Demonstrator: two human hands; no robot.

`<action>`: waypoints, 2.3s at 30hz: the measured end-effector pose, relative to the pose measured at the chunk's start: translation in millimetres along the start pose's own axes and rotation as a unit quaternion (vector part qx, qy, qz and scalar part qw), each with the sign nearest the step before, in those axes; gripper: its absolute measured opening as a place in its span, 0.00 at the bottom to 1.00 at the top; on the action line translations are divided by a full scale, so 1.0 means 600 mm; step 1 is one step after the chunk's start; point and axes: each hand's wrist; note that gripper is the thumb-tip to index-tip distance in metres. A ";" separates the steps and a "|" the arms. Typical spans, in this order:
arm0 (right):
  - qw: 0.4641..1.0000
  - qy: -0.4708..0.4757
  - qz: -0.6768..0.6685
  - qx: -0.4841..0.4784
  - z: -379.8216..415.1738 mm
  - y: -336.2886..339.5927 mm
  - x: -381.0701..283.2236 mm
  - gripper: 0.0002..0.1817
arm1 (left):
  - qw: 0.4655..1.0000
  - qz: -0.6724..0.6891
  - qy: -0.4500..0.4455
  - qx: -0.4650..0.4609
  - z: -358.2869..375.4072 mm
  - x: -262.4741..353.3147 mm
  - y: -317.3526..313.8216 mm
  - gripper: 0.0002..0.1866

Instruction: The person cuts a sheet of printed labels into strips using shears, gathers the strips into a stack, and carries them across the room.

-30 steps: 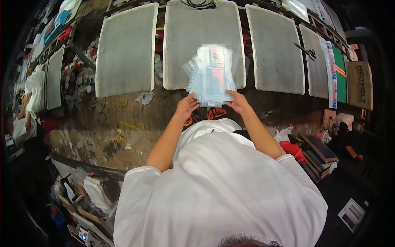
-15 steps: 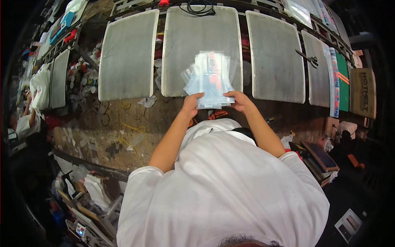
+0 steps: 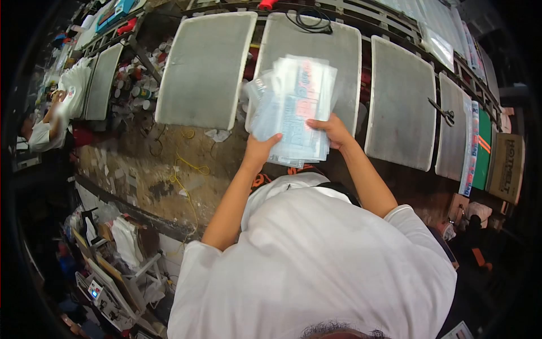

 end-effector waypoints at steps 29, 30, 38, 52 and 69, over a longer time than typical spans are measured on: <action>0.857 -0.029 0.351 -0.376 -0.472 -1.013 0.098 0.29 | 0.891 0.409 -0.196 0.017 0.123 0.327 0.978 0.48; 0.851 -0.038 0.356 -0.385 -0.494 -1.031 0.069 0.31 | 0.902 0.391 -0.181 0.024 0.101 0.354 0.993 0.48; 0.871 0.069 0.311 -0.374 -0.776 -1.173 -0.079 0.36 | 0.946 0.306 -0.092 0.061 -0.090 0.637 1.172 0.46; 0.944 0.116 0.281 -0.125 -1.009 -1.115 -0.217 0.43 | 0.949 0.280 0.109 -0.099 -0.560 0.830 1.203 0.38; 0.986 0.126 0.108 0.022 -1.351 -0.851 -0.674 0.35 | 0.928 0.236 0.121 -0.264 -1.317 1.199 0.915 0.32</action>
Point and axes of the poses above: each hand's wrist, its own z-axis away from the middle knuckle, its own y-axis out of the back of the hand, x = y × z, and after that the axes turned 12 degrees about z, right-handed
